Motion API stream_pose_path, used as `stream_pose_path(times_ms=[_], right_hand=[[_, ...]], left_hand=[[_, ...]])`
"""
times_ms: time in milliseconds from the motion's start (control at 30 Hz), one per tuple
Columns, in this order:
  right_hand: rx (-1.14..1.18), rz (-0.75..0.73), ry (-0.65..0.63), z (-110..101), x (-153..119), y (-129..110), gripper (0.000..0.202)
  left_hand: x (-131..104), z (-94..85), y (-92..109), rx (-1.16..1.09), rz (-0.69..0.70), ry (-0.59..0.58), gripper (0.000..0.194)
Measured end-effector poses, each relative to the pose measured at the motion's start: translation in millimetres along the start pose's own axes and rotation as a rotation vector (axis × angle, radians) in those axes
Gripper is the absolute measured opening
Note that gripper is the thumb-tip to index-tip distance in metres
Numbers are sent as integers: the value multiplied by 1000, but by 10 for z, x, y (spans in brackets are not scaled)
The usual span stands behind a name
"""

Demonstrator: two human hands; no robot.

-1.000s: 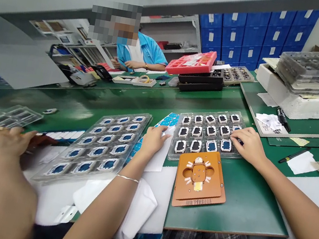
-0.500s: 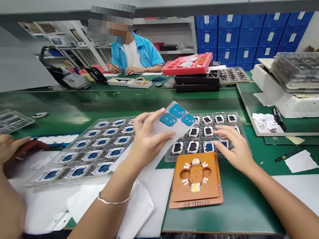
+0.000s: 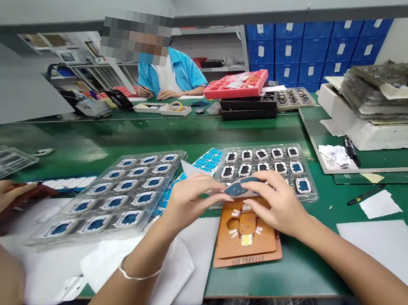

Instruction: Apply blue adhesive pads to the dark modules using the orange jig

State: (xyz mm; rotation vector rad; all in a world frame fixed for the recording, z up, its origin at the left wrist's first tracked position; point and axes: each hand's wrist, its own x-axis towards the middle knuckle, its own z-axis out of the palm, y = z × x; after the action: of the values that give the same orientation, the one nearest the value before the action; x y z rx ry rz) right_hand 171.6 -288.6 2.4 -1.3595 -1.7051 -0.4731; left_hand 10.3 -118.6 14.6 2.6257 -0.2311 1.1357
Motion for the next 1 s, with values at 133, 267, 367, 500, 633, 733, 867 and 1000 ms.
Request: stream_pose_path(times_ms=[133,267,367,500,633,733,867,1000], right_hand=[[41,91,-16,14,-32,-96,25],[131,115,-59,21,-57,-134,28],[171,94,-97,22,-60,-128,32],[175,46,-115,30,-55,-99,36],[168,5,-48,41,-54,-79,35],[265,108,74,20,-47,-87,23],[621,412,255,-50,-33,-92,10],[805,572,218,-117,-30,-30,9]], left_hand=[[40,3,74,9,144,-52,18],[51,25,94,-15,220,-60,23],[51,31,98,-19,241,-74,24],[44,32,95,-15,240,-102,22],[33,40,91,-44,237,-76,18],[34,20,103,-80,217,-31,13],[49,-153,91,88,18,361,8],[-18,-460,-122,86,-626,789,16]])
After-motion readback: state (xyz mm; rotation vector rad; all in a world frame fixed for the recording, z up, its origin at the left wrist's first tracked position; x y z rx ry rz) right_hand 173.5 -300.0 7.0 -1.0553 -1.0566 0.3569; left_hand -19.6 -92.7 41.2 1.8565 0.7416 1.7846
